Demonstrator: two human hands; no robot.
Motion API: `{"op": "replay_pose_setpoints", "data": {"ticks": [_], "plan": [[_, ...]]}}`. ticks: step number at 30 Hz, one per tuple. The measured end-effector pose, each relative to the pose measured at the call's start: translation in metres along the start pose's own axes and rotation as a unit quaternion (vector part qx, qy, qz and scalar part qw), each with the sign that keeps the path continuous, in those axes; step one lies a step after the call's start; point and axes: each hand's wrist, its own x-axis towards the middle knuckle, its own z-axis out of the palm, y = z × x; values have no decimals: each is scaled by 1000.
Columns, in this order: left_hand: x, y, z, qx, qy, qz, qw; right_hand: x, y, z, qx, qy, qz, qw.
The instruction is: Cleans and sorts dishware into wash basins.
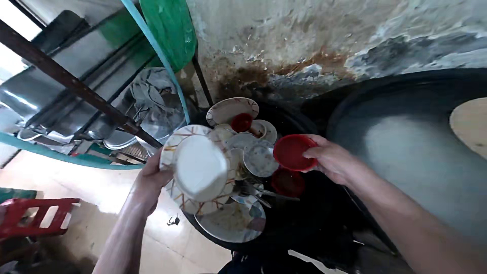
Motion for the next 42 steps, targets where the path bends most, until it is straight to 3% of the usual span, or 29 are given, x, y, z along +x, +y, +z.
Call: {"op": "replay_pose_setpoints", "data": {"ticks": [7, 12, 14, 16, 19, 23, 25, 28, 31, 34, 36, 38, 42], "plan": [[81, -35, 95, 79, -233, -70, 967, 18, -20, 36, -31, -14, -49, 998], [122, -42, 135, 48, -258, -75, 962, 38, -36, 68, -127, -9, -164, 978], [125, -36, 139, 46, -273, -74, 958, 46, -38, 71, -127, 7, -166, 978], [128, -32, 138, 56, -254, -68, 963, 52, -35, 62, -125, 27, -152, 980], [133, -28, 122, 97, -157, -24, 982, 51, -27, 40, -96, 55, -103, 989], [123, -3, 80, 81, -14, 137, 987, 47, -21, 15, -39, 78, -47, 995], [110, 14, 64, 47, 55, 179, 981, 43, -20, 7, -27, 89, -52, 994], [101, 20, 56, 17, 113, 128, 985, 39, -19, -3, -16, 105, -67, 992], [99, -7, 73, 22, 42, -7, 999, 38, -22, -7, -12, 111, -74, 991], [90, -43, 105, 72, -98, -61, 991, 38, -25, -4, -32, 109, -86, 990], [90, -56, 127, 99, -175, -80, 976, 39, -25, 0, -77, 108, -93, 987], [99, -60, 147, 117, -204, -88, 968, 40, -26, 8, -150, 103, -124, 975], [107, -43, 171, 314, -253, -24, 915, 36, -34, 41, -271, 74, -227, 933]]}}
